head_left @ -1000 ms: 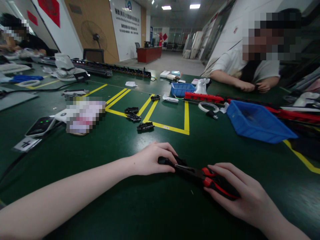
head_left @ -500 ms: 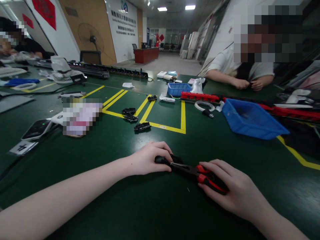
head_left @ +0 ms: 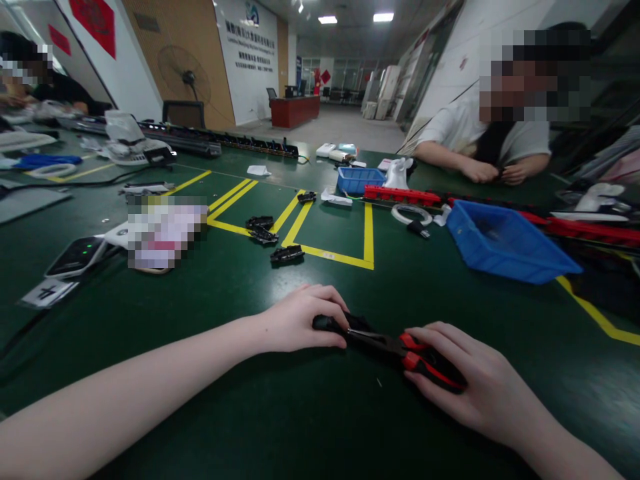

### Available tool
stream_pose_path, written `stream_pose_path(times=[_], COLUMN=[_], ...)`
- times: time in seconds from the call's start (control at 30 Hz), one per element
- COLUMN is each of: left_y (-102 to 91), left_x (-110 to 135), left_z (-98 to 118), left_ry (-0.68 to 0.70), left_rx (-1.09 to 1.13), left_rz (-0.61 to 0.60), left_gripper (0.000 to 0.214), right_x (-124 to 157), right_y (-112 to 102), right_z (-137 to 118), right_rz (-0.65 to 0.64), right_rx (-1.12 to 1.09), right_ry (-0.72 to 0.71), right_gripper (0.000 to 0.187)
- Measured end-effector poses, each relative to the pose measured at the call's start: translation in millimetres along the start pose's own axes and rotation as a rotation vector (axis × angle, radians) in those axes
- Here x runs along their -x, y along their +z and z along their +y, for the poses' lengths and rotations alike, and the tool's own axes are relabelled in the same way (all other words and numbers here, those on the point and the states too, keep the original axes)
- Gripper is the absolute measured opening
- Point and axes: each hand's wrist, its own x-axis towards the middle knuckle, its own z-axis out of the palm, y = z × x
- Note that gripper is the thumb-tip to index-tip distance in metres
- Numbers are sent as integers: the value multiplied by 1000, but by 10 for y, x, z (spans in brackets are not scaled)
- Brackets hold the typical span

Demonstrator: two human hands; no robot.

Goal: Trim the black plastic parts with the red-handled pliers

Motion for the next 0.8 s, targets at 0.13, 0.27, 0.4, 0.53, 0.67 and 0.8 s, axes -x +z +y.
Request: stream_pose_path(times=[0.13, 0.27, 0.4, 0.53, 0.67, 0.8], left_y=[9, 10, 9, 12, 14, 13], left_x=[1, 5, 7, 5, 0, -1], left_z=[-23, -21, -15, -18, -21, -24], left_ry=[12, 19, 20, 27, 24, 22], left_rx=[-4, -2, -3, -13, -6, -5], left_rz=[9, 12, 13, 17, 15, 13], left_gripper=[20, 18, 18, 17, 17, 17], right_x=[-1, -2, -12, -45, -45, -7], right_y=[13, 10, -6, -33, -31, 3], right_z=[-4, 0, -1, -47, -94, -82], right_rz=[1, -6, -8, 8, 30, 27], right_rx=[-16, -13, -6, 16, 42, 24], right_ry=[17, 14, 1, -17, -24, -5], right_gripper=[37, 38, 38, 36, 36, 39])
